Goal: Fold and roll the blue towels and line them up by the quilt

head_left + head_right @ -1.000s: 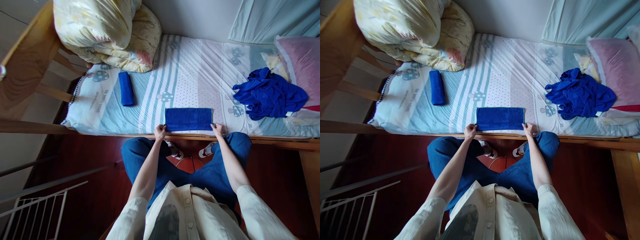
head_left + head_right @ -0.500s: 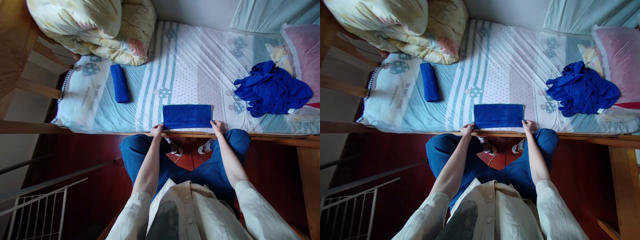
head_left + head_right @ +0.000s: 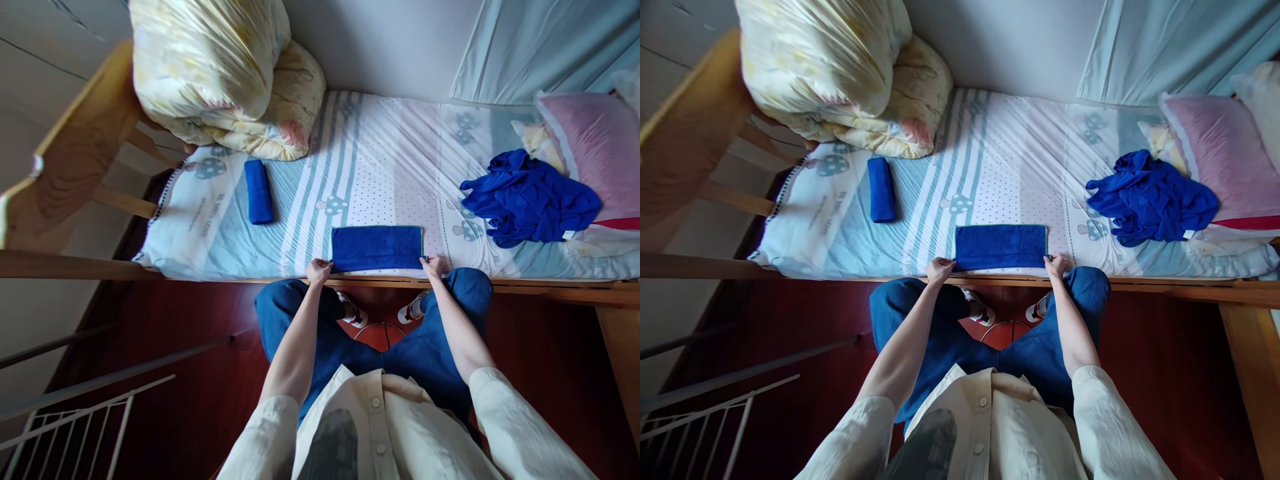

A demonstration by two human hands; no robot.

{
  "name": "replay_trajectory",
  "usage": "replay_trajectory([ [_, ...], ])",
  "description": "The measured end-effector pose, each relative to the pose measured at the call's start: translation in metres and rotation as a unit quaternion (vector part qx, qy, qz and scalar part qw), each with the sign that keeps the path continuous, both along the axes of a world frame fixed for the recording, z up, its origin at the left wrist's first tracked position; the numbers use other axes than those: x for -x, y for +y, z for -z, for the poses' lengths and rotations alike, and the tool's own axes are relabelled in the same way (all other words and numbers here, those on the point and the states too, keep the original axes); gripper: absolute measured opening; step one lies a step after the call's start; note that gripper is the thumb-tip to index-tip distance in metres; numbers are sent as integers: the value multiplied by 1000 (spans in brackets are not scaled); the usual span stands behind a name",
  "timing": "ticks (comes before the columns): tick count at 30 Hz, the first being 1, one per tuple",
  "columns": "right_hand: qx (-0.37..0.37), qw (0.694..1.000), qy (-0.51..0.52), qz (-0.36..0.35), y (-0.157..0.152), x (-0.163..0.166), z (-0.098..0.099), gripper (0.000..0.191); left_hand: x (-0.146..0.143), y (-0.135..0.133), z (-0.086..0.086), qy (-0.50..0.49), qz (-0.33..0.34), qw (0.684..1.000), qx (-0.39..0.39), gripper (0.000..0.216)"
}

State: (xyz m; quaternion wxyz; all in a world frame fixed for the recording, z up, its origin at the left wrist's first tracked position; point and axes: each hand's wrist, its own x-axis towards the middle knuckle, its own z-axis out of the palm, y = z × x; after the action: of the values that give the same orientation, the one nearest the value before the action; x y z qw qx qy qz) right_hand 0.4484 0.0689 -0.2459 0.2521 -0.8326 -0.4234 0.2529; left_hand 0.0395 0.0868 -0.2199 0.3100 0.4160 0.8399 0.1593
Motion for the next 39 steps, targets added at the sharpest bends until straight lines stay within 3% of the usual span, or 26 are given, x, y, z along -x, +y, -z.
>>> replay_trajectory([
  [4,-11,998,-52,-42,-9,1,-14,28,2,-12,-12,44,97,991,-86,23],
  [8,-81,971,-109,-197,-21,11,-28,41,-3,-29,-11,13,277,946,-166,43],
  [12,-15,933,-152,-326,-33,19,-35,54,-8,-39,0,18,357,922,-150,57],
  [16,23,916,-188,-353,-35,20,-37,63,-8,-38,11,68,368,920,-115,63],
  [22,53,905,-227,-357,-22,28,-36,56,-21,-34,18,129,413,897,-87,64],
  [30,94,887,-215,-398,-7,8,-50,43,-17,-15,4,133,429,891,-65,46],
  [34,124,905,-134,-385,-4,-13,-58,38,-4,-12,-4,136,410,901,-50,40],
  [39,97,947,-32,-304,4,-16,-49,32,2,-9,-13,35,293,954,-48,40],
])
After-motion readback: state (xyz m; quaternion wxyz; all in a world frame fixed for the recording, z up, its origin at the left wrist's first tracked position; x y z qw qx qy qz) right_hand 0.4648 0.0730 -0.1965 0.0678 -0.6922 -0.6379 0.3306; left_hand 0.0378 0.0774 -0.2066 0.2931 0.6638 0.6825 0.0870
